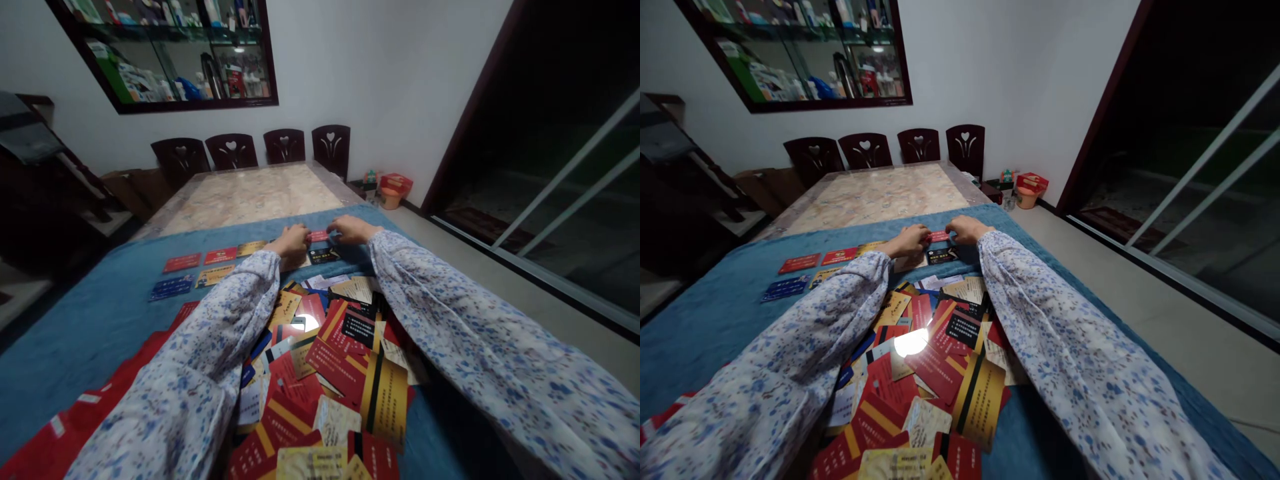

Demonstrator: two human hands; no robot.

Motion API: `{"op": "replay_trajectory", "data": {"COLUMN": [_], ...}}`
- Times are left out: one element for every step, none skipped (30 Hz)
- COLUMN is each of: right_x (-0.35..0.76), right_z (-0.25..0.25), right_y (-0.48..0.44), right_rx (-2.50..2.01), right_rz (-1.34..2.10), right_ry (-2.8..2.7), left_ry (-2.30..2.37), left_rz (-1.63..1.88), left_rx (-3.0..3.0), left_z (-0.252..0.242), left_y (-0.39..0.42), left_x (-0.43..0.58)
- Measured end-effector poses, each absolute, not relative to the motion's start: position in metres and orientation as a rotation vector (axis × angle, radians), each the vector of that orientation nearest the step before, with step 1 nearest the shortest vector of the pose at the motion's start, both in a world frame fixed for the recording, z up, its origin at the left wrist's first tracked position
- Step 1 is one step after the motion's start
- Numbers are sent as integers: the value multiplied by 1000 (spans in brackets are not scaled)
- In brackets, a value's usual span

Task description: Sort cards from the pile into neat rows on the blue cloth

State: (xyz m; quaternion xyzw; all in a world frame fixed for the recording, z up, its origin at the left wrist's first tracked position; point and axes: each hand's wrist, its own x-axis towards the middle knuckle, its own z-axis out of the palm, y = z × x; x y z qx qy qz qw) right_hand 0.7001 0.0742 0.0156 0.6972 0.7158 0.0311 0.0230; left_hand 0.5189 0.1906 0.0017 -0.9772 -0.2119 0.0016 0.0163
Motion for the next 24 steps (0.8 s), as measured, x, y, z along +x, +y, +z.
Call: {"op": "replay_trajectory", "data": {"right_x": [700,700,700,699,698,697,696,695,694,693,693,692,691,690,689,688,687,686,685,684,683,683,682,682], "right_z": [17,19,20,22,23,24,24,25,25,25,25,25,24,24,24,24,24,24,24,24,23,23,23,22], "right_y": [71,68,64,60,56,52,48,44,40,36,33,29,25,21,17,12,7,2,-3,-8,-13,-18,-23,-28], "right_rx": [2158,2160,2162,2165,2168,2170,2175,2178,2180,2181,2180,2177,2173,2172,2175,2180,2184,2191,2197,2200,2198,2194,2188,2180], "right_rz": [99,100,95,89,84,83,85,91,98,106,111,116,118,119,120,121,121,121,121,121,121,123,128,134], "right_ry": [2219,2221,2218,2212,2207,2205,2202,2203,2205,2209,2212,2214,2218,2222,2223,2226,2229,2231,2234,2240,2248,2252,2256,2261], "left_ry": [-655,-648,-637,-625,-615,-604,-593,-582,-570,-558,-543,-530,-517,-500,-479,-458,-436,-414,-392,-373,-350,-322,-287,-252], "left_rz": [5,5,5,3,-1,-7,-14,-19,-23,-30,-39,-49,-61,-74,-85,-91,-94,-100,-105,-109,-113,-117,-121,-131], "left_rx": [-3036,-3035,-3034,-3034,-3034,-3036,-3038,-3039,-3040,-3042,-3045,-3051,-3059,-3070,-3082,-3092,-3100,-3106,-3111,-3118,-3128,-3141,-3156,-3168], "left_z": [3,4,5,6,7,8,9,9,10,11,11,12,12,12,11,11,10,9,9,8,8,8,8,8], "left_y": [189,187,184,181,177,174,170,166,162,158,154,151,147,144,141,138,134,131,127,122,118,113,108,102], "left_x": [518,517,516,514,512,510,507,505,502,500,497,495,493,491,489,488,486,485,484,484,483,482,481,480]}}
